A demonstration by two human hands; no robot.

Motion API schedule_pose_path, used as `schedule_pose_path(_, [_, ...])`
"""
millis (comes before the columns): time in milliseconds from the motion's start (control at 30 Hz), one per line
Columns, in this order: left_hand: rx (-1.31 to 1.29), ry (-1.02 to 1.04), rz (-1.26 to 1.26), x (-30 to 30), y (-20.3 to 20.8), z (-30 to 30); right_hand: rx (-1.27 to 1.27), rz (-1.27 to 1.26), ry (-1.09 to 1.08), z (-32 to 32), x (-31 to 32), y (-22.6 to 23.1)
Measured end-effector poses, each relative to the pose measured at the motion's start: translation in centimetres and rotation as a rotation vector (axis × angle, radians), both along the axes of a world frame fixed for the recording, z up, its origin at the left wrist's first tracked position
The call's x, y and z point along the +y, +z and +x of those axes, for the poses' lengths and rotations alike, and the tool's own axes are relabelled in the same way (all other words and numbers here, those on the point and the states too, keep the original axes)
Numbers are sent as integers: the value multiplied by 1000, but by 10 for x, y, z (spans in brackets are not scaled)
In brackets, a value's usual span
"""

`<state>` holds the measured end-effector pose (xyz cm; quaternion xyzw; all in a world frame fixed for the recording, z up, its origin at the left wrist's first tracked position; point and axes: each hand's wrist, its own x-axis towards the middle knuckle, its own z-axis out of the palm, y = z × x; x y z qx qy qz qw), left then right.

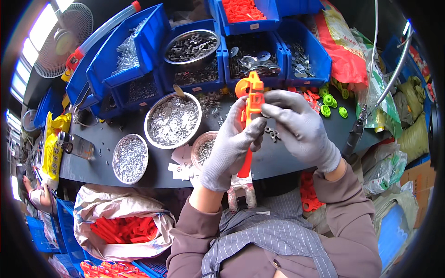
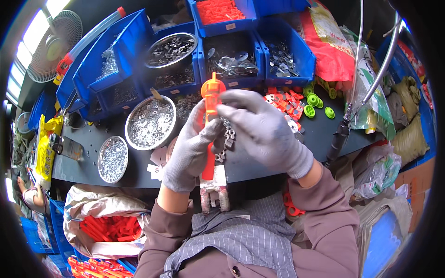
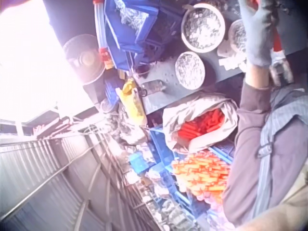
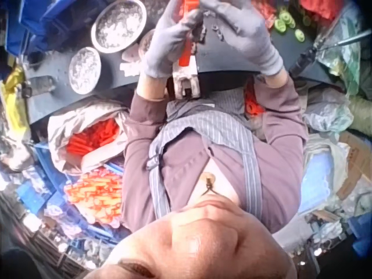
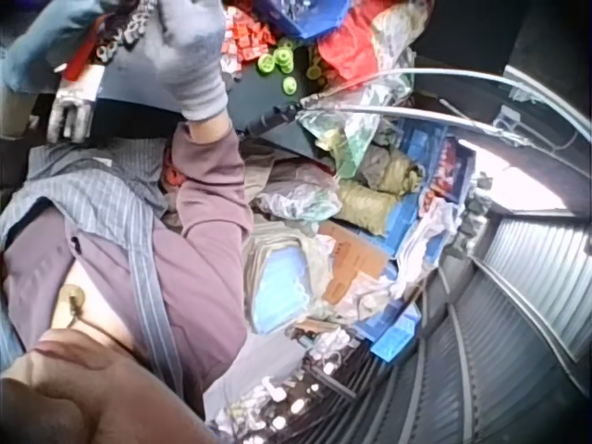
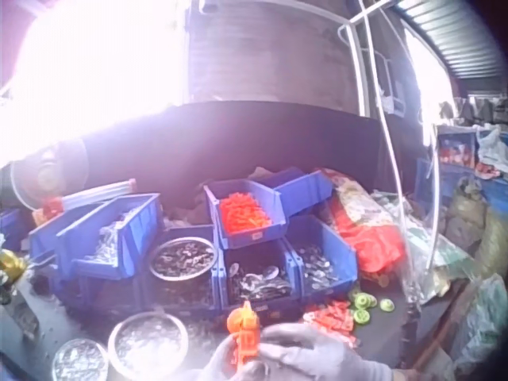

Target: The person assembles a plastic trigger mechanism and attaches it to a translucent tube using an electric screwdriver, securing it with screws and washers.

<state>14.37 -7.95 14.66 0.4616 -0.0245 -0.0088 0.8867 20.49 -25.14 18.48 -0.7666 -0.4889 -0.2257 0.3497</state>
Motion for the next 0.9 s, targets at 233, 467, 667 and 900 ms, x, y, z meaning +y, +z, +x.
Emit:
schedule_pose_path(233, [-6, 3, -98, 20, -2, -22, 317, -607, -548, 18, -18, -129])
schedule_pose_path(467, [66, -185, -390, 22, -39, -28, 925, 302, -140, 11, -5, -88])
schedule_pose_path(667, [52, -271, -185, 1, -44, -27, 1000, 657, 95, -21, 8, -27])
schedule_pose_path(900, [65, -184, 104, -10, -46, -29, 740, 406, 3, -29, -23, -48])
